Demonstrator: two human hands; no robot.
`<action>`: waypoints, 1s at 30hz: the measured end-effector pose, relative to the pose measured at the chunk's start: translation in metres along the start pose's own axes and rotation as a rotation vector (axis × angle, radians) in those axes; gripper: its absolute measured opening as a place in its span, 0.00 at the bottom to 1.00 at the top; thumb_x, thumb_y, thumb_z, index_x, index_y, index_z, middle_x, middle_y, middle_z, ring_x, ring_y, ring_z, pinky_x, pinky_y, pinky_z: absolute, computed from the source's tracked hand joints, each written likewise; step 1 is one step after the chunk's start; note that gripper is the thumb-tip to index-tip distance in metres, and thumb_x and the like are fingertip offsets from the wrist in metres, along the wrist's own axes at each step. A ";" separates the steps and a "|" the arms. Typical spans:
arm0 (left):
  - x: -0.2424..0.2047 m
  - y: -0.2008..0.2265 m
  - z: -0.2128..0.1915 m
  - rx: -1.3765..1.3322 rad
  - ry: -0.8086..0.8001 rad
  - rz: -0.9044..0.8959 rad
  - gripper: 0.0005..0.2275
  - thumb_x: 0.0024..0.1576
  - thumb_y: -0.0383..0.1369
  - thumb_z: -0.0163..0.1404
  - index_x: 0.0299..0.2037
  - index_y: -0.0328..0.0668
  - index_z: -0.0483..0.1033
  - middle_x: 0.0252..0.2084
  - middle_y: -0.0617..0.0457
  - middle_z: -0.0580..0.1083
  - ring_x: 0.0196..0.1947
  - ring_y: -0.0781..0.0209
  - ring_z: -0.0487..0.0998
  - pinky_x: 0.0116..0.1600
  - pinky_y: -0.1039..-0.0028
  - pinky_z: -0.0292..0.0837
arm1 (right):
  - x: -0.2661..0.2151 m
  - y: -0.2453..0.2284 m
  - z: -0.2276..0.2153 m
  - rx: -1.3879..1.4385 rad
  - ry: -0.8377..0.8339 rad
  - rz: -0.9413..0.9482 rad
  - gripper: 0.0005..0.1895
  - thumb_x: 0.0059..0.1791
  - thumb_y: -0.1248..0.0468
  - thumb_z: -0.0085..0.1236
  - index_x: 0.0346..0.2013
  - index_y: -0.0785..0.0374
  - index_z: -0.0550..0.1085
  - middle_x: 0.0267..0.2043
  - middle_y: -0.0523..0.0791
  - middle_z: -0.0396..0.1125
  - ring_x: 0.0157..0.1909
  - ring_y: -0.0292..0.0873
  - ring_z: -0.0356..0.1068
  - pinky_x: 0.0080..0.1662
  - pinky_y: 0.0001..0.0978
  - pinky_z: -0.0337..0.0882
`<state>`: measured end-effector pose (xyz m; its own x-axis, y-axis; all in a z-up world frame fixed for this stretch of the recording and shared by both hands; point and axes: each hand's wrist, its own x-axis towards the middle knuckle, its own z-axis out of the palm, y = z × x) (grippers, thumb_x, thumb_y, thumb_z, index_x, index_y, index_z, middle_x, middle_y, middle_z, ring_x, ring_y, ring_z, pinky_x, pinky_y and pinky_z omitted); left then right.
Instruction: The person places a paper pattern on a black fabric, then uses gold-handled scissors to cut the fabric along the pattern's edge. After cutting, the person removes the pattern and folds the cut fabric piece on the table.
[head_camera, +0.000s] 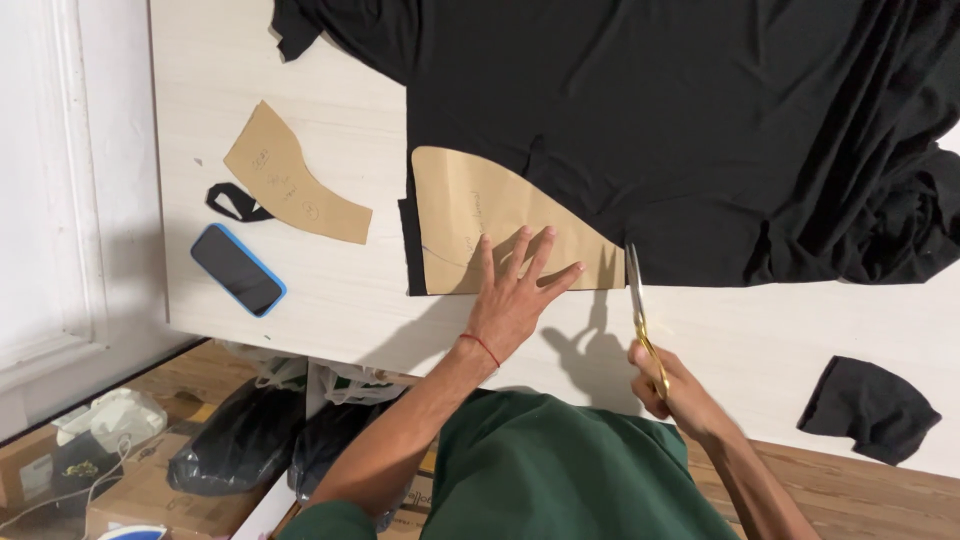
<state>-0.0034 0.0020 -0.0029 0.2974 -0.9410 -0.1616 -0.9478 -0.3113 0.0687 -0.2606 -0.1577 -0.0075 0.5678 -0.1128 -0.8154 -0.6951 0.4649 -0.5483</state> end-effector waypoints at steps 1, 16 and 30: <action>-0.001 0.000 -0.001 0.000 -0.003 -0.005 0.31 0.63 0.36 0.56 0.75 0.82 0.58 0.82 0.45 0.52 0.81 0.37 0.51 0.73 0.21 0.50 | -0.012 -0.005 0.001 -0.002 -0.004 0.003 0.33 0.58 0.34 0.47 0.38 0.64 0.71 0.11 0.41 0.50 0.10 0.35 0.47 0.16 0.29 0.50; 0.001 0.000 -0.004 0.143 -0.025 0.043 0.41 0.60 0.25 0.53 0.80 0.78 0.50 0.83 0.41 0.46 0.81 0.32 0.50 0.71 0.23 0.54 | -0.038 0.004 -0.006 0.008 -0.019 0.067 0.29 0.54 0.33 0.46 0.32 0.54 0.54 0.15 0.37 0.44 0.20 0.34 0.37 0.24 0.30 0.42; 0.005 -0.005 -0.010 0.077 0.036 0.004 0.28 0.59 0.45 0.61 0.70 0.65 0.67 0.80 0.49 0.57 0.78 0.42 0.60 0.70 0.30 0.59 | -0.024 -0.025 0.034 -0.084 -0.158 0.137 0.30 0.55 0.34 0.47 0.31 0.55 0.54 0.15 0.40 0.44 0.20 0.35 0.40 0.24 0.30 0.43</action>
<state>0.0036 -0.0025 0.0062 0.2958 -0.9469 -0.1259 -0.9547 -0.2973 -0.0068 -0.2420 -0.1365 0.0322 0.5232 0.0883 -0.8476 -0.8009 0.3910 -0.4536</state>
